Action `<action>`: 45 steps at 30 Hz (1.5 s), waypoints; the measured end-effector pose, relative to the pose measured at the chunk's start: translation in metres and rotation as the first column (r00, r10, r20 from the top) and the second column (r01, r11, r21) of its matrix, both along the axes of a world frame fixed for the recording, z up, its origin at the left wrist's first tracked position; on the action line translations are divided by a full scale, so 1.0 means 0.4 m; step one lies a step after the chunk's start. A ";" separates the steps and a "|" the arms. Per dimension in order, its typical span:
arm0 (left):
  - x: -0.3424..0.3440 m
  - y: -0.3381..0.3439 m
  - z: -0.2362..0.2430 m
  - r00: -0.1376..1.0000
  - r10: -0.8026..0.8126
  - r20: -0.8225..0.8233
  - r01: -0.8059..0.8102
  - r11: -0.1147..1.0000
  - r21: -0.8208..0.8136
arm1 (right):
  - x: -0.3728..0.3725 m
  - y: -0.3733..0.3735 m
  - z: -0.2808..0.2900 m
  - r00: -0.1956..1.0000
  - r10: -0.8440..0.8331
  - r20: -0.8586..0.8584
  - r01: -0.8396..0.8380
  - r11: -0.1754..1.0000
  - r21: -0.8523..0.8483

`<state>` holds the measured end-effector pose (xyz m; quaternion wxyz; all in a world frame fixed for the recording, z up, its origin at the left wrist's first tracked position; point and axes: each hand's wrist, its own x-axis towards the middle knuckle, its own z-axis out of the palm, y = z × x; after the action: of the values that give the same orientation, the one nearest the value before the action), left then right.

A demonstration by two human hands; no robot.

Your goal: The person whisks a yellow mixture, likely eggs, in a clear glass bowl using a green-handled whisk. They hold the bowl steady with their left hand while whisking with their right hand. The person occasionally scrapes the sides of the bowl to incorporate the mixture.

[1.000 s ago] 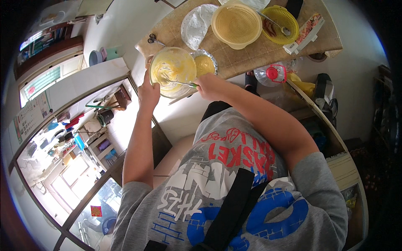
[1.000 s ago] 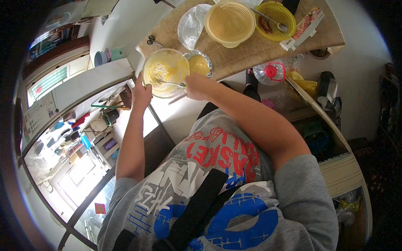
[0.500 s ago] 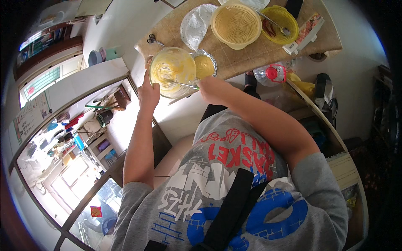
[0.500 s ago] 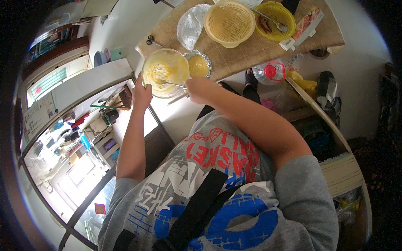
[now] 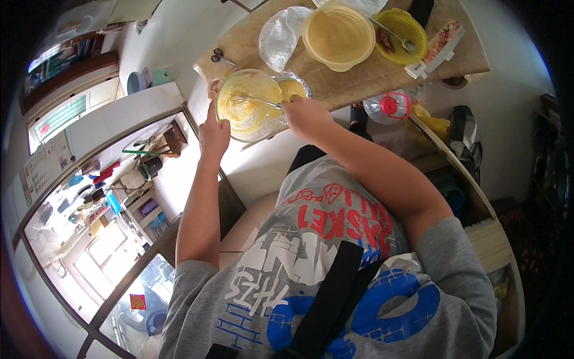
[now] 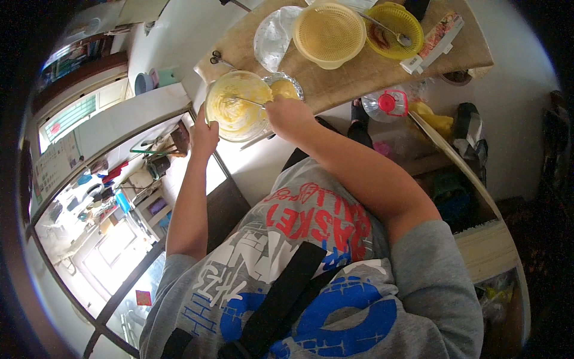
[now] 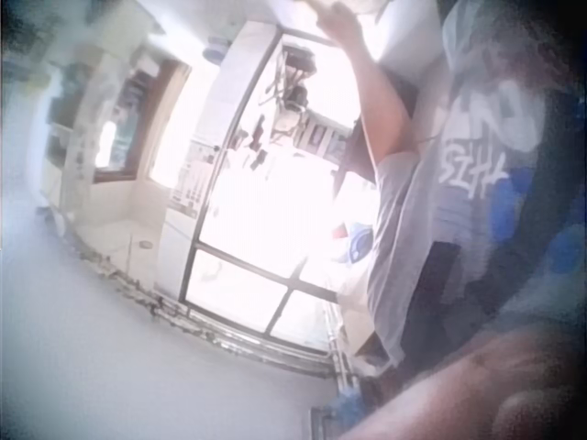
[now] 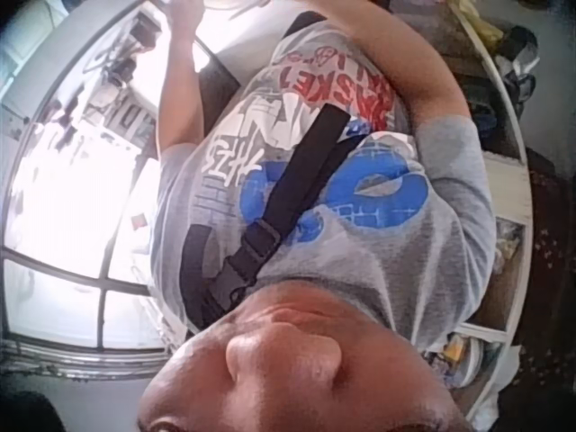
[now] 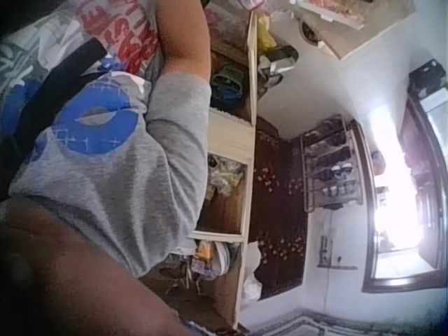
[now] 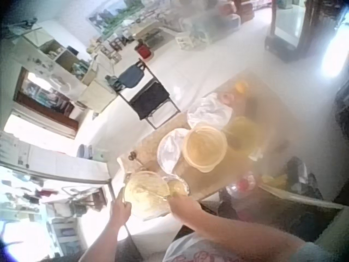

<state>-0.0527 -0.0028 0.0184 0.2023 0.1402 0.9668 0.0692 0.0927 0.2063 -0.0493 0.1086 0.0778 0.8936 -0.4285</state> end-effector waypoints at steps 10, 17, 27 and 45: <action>0.004 0.005 -0.018 0.999 -0.032 -0.024 0.032 0.999 -0.009 | -0.011 0.018 0.074 0.990 0.086 -0.111 -0.082 0.996 0.047; 0.016 0.030 -0.001 0.998 -0.051 -0.037 0.049 0.997 -0.056 | -0.022 0.038 0.083 0.958 0.272 -0.093 -0.263 0.960 0.095; 0.006 0.016 -0.008 1.000 0.013 -0.002 -0.013 1.000 -0.023 | -0.016 0.022 0.054 0.968 0.193 -0.161 -0.181 0.980 0.085; 0.004 -0.022 -0.040 0.979 -0.128 -0.157 0.130 0.992 0.002 | -0.035 0.030 0.081 0.983 0.184 0.023 -0.184 0.983 0.021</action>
<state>-0.0512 -0.0116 0.0022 0.1288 0.2086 0.9682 0.0506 0.0787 0.2185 -0.0170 0.1563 0.0006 0.9007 -0.4053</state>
